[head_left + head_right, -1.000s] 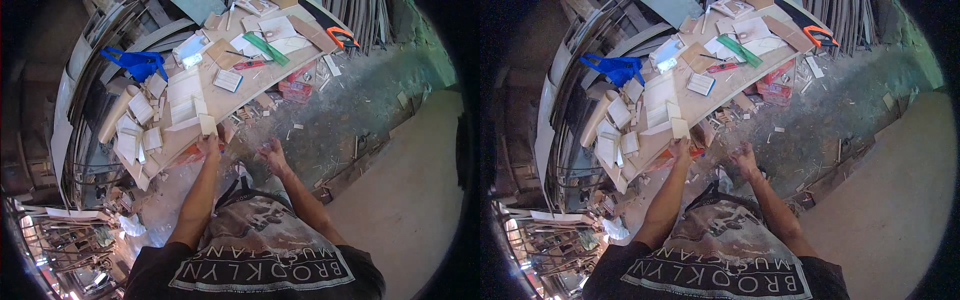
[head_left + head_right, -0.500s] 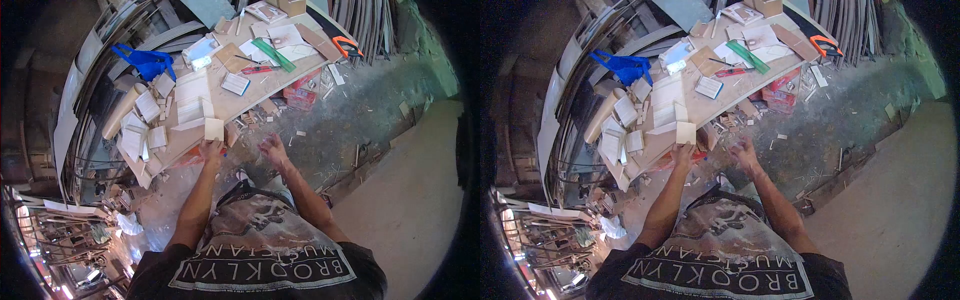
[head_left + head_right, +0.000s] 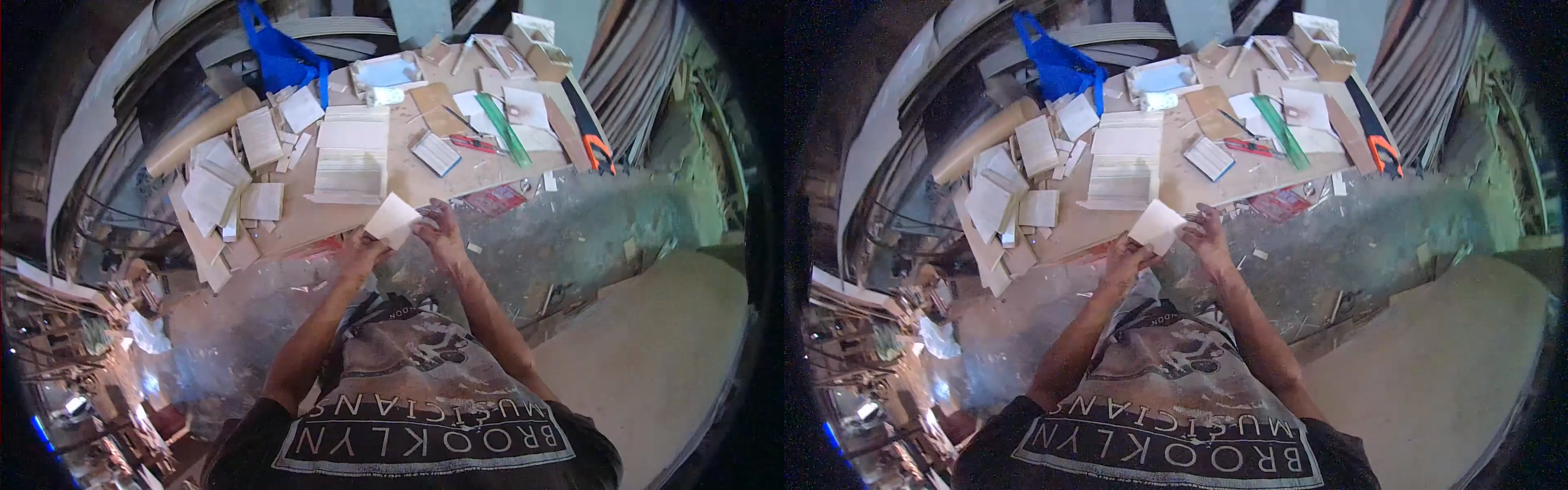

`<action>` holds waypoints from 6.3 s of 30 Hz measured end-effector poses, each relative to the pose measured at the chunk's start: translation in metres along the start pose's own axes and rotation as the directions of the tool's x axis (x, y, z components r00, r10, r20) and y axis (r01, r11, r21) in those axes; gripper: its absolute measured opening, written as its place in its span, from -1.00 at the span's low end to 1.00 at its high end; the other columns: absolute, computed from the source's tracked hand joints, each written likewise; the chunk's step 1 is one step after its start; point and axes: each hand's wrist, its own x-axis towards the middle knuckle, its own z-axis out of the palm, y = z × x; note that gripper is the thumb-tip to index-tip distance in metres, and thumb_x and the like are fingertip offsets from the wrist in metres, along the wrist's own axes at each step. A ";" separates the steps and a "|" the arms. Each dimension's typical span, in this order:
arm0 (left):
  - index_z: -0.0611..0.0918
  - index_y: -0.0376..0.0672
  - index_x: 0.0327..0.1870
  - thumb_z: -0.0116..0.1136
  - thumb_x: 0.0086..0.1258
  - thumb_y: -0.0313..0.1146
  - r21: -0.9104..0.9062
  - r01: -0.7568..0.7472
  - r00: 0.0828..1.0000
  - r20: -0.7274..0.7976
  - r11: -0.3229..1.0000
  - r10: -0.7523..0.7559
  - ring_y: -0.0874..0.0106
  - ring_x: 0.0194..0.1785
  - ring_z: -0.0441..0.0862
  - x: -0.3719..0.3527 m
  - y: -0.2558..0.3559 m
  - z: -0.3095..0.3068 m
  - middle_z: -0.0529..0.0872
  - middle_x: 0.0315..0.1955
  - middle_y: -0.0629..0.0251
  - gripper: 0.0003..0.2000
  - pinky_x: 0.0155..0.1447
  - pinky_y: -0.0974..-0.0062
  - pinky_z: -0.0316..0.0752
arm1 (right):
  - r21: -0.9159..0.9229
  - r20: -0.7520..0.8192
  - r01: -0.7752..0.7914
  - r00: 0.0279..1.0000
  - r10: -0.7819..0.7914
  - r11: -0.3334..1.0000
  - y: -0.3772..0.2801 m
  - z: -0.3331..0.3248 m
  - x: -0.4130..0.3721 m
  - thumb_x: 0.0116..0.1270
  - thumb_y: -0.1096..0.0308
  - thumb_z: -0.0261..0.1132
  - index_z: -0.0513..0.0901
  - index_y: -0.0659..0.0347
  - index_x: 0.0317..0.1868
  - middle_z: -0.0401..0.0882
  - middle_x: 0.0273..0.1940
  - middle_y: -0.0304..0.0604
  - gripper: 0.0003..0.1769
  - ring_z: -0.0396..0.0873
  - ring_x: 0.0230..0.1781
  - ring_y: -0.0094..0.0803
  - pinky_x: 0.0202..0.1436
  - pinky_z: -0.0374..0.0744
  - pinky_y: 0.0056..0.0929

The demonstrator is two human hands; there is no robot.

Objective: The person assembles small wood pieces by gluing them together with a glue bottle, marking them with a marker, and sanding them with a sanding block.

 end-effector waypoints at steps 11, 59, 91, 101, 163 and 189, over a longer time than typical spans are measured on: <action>0.59 -0.35 0.04 0.27 0.34 -0.24 0.270 0.316 0.771 0.485 0.910 -0.412 0.49 -0.26 0.68 0.068 0.027 -0.032 0.73 -0.25 0.17 -0.62 -0.24 0.54 0.61 | -0.501 -0.259 0.034 0.948 -0.187 0.865 -0.084 0.054 0.035 0.18 0.72 0.24 0.19 0.17 0.39 0.39 -0.06 -0.21 -0.23 0.49 -0.09 -0.48 0.01 0.53 -0.49; 0.52 -0.34 0.22 0.20 0.42 -0.40 -0.348 -0.244 0.927 -0.359 0.905 0.112 0.45 -0.17 0.68 0.095 0.076 -0.180 0.70 -0.11 0.19 -0.61 -0.07 0.49 0.61 | -0.589 0.044 -0.263 0.934 0.355 0.764 -0.002 0.256 0.204 0.13 0.68 0.29 0.13 0.18 0.34 0.33 0.02 -0.07 -0.21 0.48 -0.02 -0.27 0.08 0.53 -0.26; 0.66 -0.24 0.06 0.11 0.32 -0.47 0.521 -0.270 0.814 -0.326 0.810 0.481 0.12 0.02 0.66 0.097 0.043 -0.175 0.68 -0.04 0.01 -0.71 0.03 0.26 0.60 | -0.785 0.030 -0.239 0.906 0.421 0.571 0.043 0.258 0.229 0.09 0.69 0.38 0.12 0.15 0.33 0.37 0.04 -0.03 -0.14 0.56 -0.18 -0.25 -0.19 0.66 -0.37; 0.62 -0.34 0.09 0.22 0.26 -0.39 0.544 -0.380 0.791 -0.227 0.748 0.567 0.12 0.09 0.65 0.089 0.037 -0.170 0.62 0.08 -0.05 -0.63 0.01 0.32 0.67 | -0.783 0.206 -0.165 0.841 0.500 0.600 0.033 0.237 0.230 0.11 0.64 0.37 0.06 0.17 0.39 0.40 0.12 0.04 -0.11 0.60 -0.17 -0.31 -0.14 0.62 -0.39; 0.67 -0.26 0.06 0.22 0.38 -0.11 -0.076 -0.071 0.967 -0.252 0.995 0.050 0.35 0.00 0.61 0.094 0.068 -0.188 0.70 -0.10 0.20 -0.59 0.14 0.36 0.47 | -0.831 0.281 -0.055 0.818 0.503 0.554 0.031 0.266 0.238 -0.01 0.53 0.45 0.07 0.17 0.41 0.42 0.02 0.07 -0.01 0.54 -0.09 -0.26 -0.07 0.60 -0.36; 0.43 -0.36 0.15 -0.08 0.29 -0.30 -0.555 0.085 0.979 -0.110 0.827 -0.174 0.09 0.01 0.65 0.074 0.210 -0.153 0.60 -0.03 0.01 -0.56 0.05 0.05 0.63 | -0.604 0.795 0.774 0.602 -0.077 -0.189 -0.041 0.249 0.125 0.05 0.63 0.15 0.00 0.28 0.50 0.26 0.45 -0.09 -0.06 0.05 0.49 0.02 0.39 0.09 0.25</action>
